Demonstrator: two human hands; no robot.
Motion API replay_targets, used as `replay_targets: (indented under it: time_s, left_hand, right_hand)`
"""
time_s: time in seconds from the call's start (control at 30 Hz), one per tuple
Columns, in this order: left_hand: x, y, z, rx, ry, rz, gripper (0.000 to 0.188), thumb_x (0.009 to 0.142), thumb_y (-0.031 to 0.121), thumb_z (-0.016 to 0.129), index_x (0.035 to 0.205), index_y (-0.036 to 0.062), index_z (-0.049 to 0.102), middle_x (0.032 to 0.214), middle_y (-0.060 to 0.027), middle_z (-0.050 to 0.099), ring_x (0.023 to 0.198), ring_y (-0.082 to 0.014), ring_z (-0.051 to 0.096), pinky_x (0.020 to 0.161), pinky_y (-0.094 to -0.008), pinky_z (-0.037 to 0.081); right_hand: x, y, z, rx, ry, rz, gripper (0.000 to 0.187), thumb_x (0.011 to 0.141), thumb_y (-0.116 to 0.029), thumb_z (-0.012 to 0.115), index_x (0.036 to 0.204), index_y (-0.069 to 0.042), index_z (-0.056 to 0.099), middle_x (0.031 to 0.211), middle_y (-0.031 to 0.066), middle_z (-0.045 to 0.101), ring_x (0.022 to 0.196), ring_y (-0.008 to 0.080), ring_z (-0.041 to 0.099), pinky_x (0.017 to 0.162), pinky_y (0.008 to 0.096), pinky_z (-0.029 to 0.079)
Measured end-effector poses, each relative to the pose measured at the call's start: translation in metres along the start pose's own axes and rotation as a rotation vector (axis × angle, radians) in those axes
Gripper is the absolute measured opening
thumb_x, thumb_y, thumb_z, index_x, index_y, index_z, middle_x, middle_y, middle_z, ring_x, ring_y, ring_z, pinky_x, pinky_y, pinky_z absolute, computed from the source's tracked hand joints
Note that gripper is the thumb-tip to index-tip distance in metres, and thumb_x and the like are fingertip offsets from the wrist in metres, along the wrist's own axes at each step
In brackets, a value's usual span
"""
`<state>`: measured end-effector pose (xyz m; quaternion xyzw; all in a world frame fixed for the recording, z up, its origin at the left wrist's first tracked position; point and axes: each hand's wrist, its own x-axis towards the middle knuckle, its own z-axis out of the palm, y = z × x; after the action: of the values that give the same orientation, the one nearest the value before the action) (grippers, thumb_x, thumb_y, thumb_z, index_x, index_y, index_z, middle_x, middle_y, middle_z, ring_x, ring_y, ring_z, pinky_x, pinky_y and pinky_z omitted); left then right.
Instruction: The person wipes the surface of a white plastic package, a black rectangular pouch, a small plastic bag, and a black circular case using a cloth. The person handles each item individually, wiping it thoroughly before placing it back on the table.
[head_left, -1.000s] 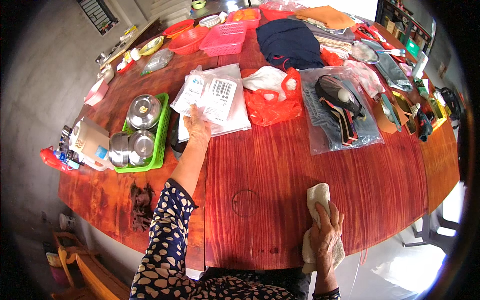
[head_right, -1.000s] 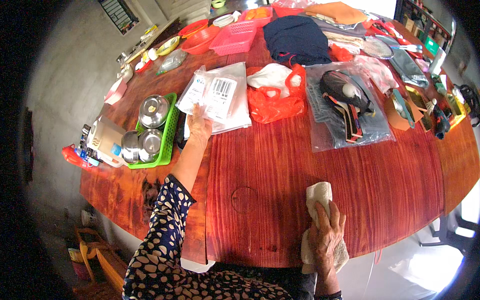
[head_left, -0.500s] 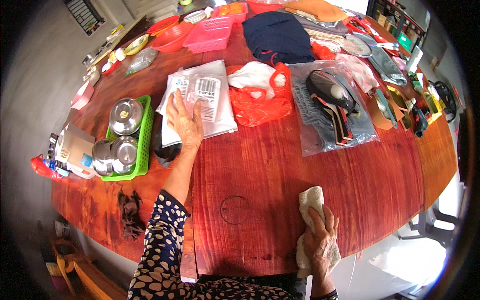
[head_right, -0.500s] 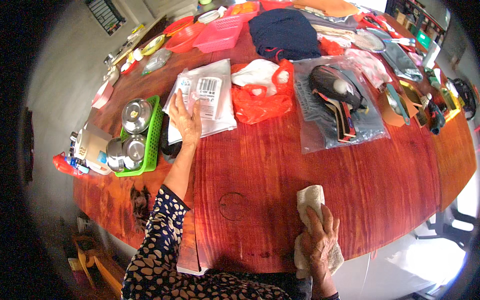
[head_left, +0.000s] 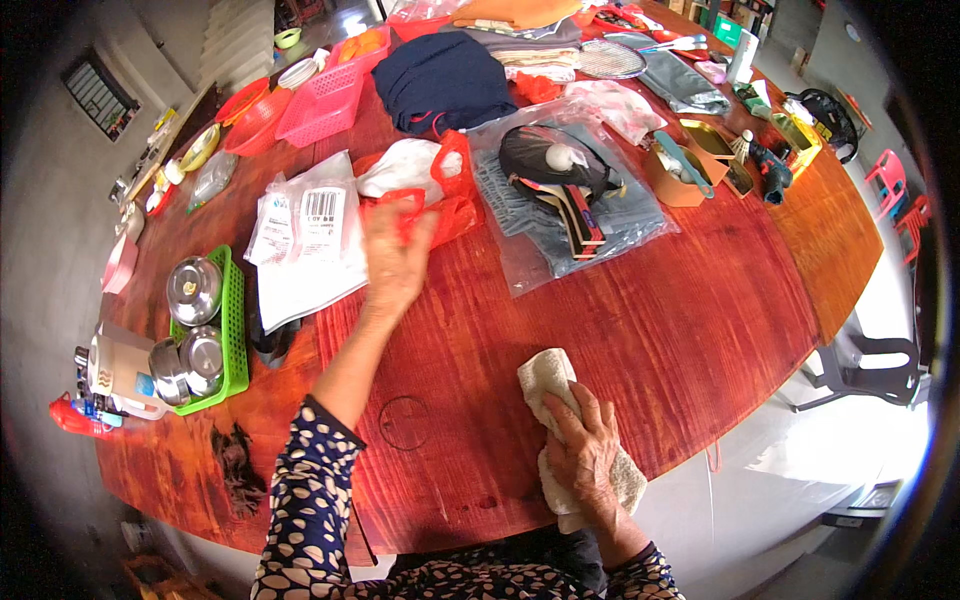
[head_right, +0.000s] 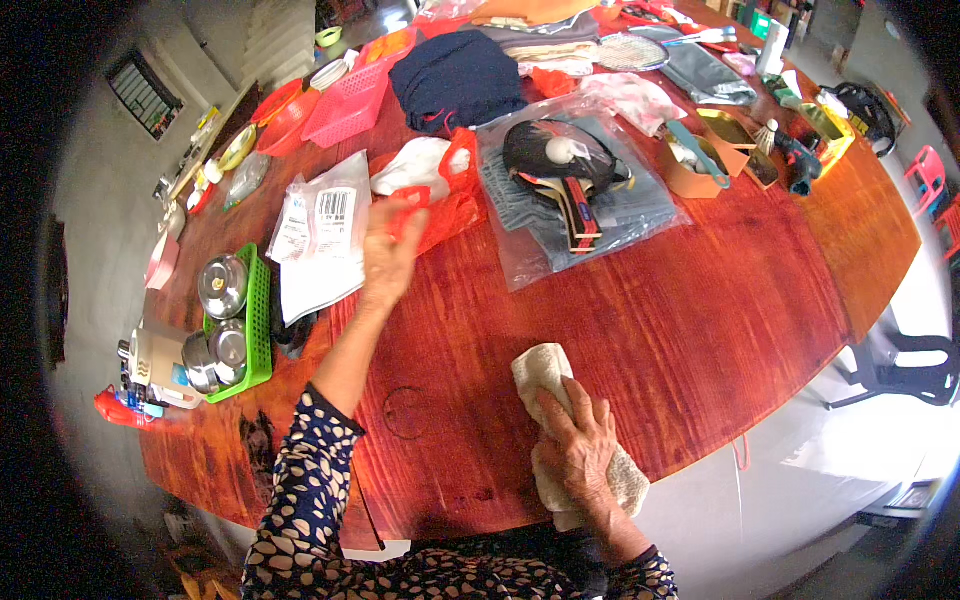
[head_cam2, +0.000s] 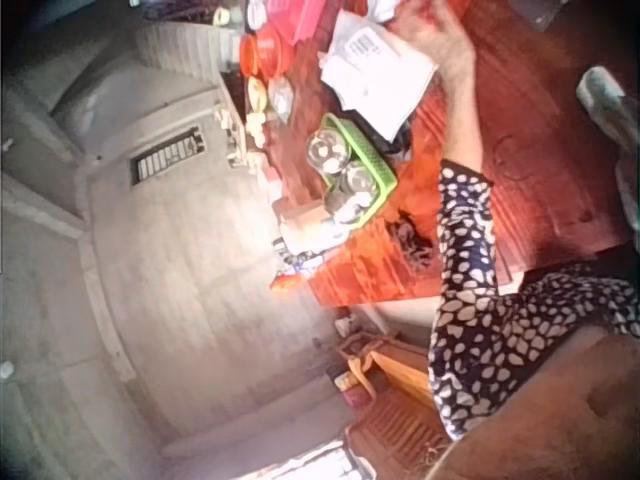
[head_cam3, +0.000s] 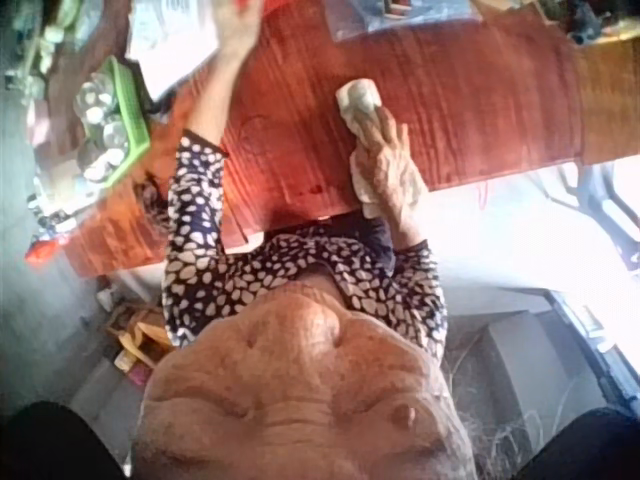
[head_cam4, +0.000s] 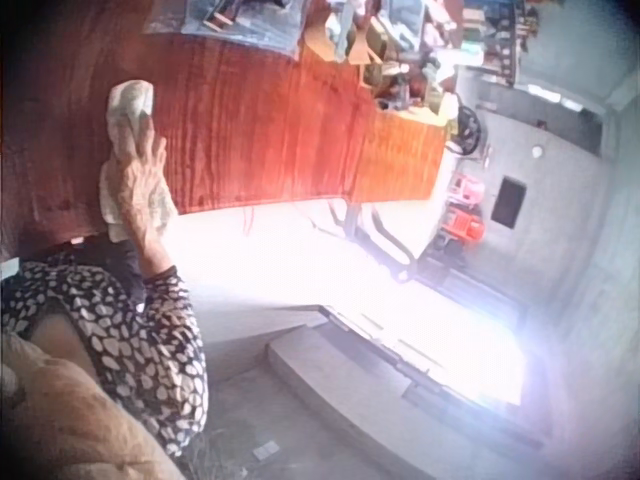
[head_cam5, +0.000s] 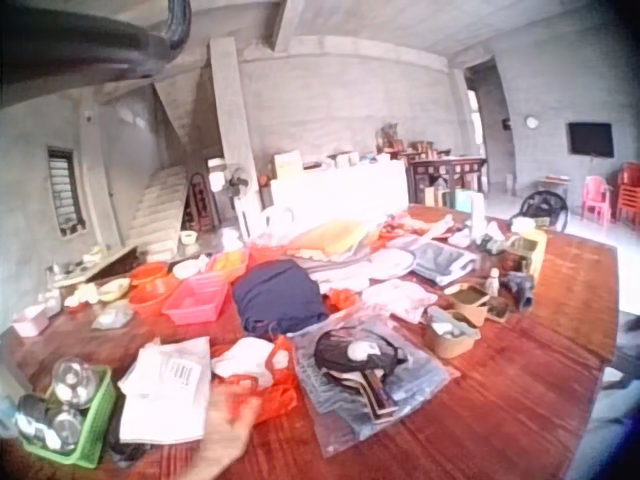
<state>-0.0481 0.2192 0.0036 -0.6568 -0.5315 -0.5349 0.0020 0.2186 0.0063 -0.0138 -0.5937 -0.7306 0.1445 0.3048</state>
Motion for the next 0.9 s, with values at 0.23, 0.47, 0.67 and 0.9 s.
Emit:
replay_targets:
  time_s: [0.23, 0.47, 0.67, 0.9]
  left_hand:
    - [-0.006, 0.127, 0.119, -0.557, -0.514, -0.906, 0.053, 0.079, 0.052, 0.069, 0.1, 0.004, 0.058, 0.09, -0.0073, 0.064, 0.075, -0.0156, 0.061, 0.062, -0.0296, 0.048]
    - [0.001, 0.144, 0.183, -0.402, -0.424, -1.22, 0.056, 0.067, 0.025, 0.076, 0.108, 0.0024, 0.046, 0.113, -0.0165, 0.053, 0.1, -0.028, 0.056, 0.069, -0.052, 0.048]
    - [-0.004, 0.126, 0.181, -0.407, -0.371, -1.16, 0.025, 0.068, 0.009, 0.065, 0.088, 0.0035, 0.051, 0.073, -0.0062, 0.056, 0.059, -0.0172, 0.056, 0.045, -0.0317, 0.045]
    - [-0.069, 0.139, 0.098, -0.67, -0.344, -0.945, 0.017, 0.075, 0.006, 0.061, 0.089, 0.0033, 0.054, 0.07, -0.0034, 0.055, 0.057, -0.0139, 0.055, 0.046, -0.0273, 0.044]
  right_hand:
    - [-0.005, 0.012, 0.002, 0.034, -0.014, -0.015, 0.057, 0.062, -0.009, 0.065, 0.118, -0.019, 0.064, 0.128, 0.0075, 0.052, 0.095, 0.0306, 0.052, 0.082, 0.0448, 0.047]
    - [-0.007, 0.019, 0.007, 0.035, 0.02, -0.036, 0.054, 0.063, -0.011, 0.068, 0.117, -0.02, 0.064, 0.128, 0.007, 0.053, 0.093, 0.0284, 0.054, 0.076, 0.0411, 0.046]
    - [-0.006, 0.016, 0.004, 0.066, 0.052, -0.022, 0.051, 0.066, -0.012, 0.067, 0.117, -0.019, 0.063, 0.123, 0.0072, 0.055, 0.092, 0.028, 0.054, 0.075, 0.0395, 0.046]
    - [-0.008, 0.016, 0.001, 0.249, 0.194, 0.093, 0.046, 0.071, 0.001, 0.065, 0.115, -0.011, 0.063, 0.116, 0.0187, 0.055, 0.097, 0.036, 0.057, 0.079, 0.0446, 0.05]
